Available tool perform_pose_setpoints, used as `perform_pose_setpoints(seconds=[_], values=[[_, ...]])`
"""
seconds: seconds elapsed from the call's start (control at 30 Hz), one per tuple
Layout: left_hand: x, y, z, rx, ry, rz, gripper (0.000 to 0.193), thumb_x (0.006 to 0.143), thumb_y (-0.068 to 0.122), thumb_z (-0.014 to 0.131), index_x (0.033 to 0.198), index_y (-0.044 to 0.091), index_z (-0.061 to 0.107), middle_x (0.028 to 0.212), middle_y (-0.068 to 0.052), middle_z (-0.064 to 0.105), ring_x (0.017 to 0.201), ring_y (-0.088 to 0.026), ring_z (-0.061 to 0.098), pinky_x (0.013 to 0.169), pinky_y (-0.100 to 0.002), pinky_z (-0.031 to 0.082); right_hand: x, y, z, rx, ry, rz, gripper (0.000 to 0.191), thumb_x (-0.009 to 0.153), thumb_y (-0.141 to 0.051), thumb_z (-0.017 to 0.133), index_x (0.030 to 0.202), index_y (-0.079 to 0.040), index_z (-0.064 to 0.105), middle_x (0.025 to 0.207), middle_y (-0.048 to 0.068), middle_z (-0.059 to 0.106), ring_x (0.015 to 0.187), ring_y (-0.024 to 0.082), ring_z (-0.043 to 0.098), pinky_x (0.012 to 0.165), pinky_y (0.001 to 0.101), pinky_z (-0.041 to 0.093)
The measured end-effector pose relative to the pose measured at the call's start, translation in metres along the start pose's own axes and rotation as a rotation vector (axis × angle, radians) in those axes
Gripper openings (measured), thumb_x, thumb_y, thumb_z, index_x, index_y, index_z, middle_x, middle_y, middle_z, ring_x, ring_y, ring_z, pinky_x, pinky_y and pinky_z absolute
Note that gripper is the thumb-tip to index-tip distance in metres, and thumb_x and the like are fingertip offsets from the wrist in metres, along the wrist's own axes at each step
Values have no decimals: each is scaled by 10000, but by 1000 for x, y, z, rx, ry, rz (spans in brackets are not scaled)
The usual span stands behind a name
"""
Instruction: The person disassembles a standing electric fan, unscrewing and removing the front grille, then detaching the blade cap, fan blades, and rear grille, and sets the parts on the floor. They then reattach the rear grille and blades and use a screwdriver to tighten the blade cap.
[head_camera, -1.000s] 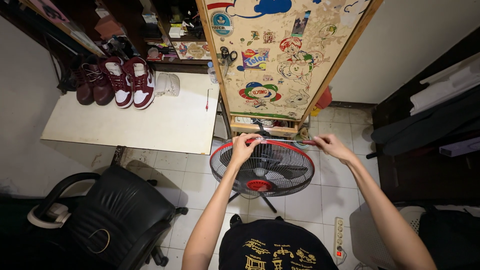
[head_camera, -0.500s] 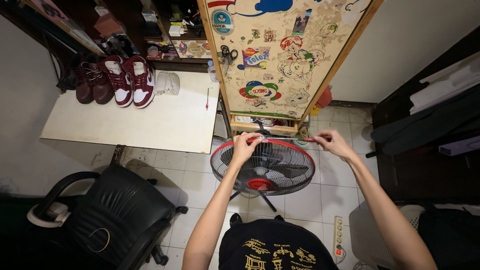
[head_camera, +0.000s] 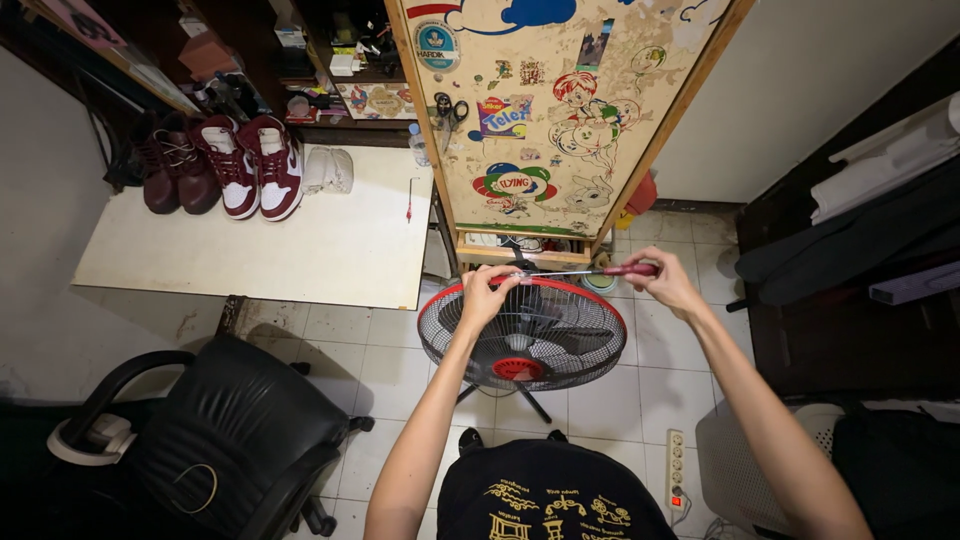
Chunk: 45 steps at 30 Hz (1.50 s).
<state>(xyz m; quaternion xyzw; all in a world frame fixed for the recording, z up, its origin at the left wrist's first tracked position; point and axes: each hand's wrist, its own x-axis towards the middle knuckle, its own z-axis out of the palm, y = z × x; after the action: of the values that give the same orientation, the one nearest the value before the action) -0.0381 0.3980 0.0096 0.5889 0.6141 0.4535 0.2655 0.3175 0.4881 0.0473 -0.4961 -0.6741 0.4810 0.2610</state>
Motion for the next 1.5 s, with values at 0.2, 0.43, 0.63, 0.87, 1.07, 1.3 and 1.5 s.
perform_pose_setpoints(seconds=[0.2, 0.43, 0.63, 0.87, 1.07, 1.3, 1.5], values=[[1, -4, 0, 1, 11, -11, 196, 870, 315, 783, 1029, 207, 822, 865, -47, 719, 920, -226, 579, 974, -380, 358, -1, 0, 6, 208, -44, 200, 337, 1105, -255, 524, 1163, 7, 726, 780, 10, 563, 649, 102, 468, 553, 261, 404], [1, -7, 3, 1, 9, 35, 198, 868, 311, 780, 1016, 188, 823, 890, -53, 732, 916, -227, 599, 967, -379, 349, -9, 9, 7, 230, -3, -96, 279, 937, -95, 674, 1168, 59, 650, 1008, 1, 719, 925, 51, 642, 766, 217, 527], [2, -9, 0, -44, -7, 8, 193, 872, 310, 775, 1020, 195, 823, 865, -46, 734, 895, -205, 611, 974, -371, 359, -13, 9, 11, 195, -75, 218, 451, 1159, -269, 463, 1110, 75, 750, 765, 111, 542, 629, 167, 413, 552, 312, 367], [-2, -7, -1, -1, -7, 0, 202, 868, 309, 783, 1032, 199, 823, 884, -47, 726, 904, -225, 578, 963, -380, 343, -16, 6, 14, 232, 43, 10, 222, 952, -116, 652, 1114, 35, 659, 880, 16, 656, 802, 77, 587, 708, 240, 508], [-4, -4, -7, -30, -9, 15, 191, 885, 307, 764, 1042, 213, 819, 879, -39, 730, 902, -210, 589, 983, -376, 342, -19, 2, 13, 126, -54, 153, 342, 1068, -226, 566, 1055, 82, 713, 823, 96, 619, 732, 153, 519, 626, 300, 440], [-7, -4, -6, -18, -9, 4, 194, 880, 299, 770, 1047, 216, 823, 862, -41, 725, 898, -221, 556, 960, -378, 356, -15, -1, 10, 192, -26, 158, 294, 1042, -281, 543, 1180, -47, 657, 803, 58, 616, 669, 111, 538, 578, 263, 440], [-7, -3, -8, -2, -21, -2, 208, 879, 307, 778, 1063, 221, 825, 841, -46, 720, 884, -225, 550, 949, -374, 360, -20, -5, 5, 116, -33, 79, 310, 1027, -228, 599, 1090, 64, 684, 810, 30, 618, 678, 102, 496, 582, 260, 425]])
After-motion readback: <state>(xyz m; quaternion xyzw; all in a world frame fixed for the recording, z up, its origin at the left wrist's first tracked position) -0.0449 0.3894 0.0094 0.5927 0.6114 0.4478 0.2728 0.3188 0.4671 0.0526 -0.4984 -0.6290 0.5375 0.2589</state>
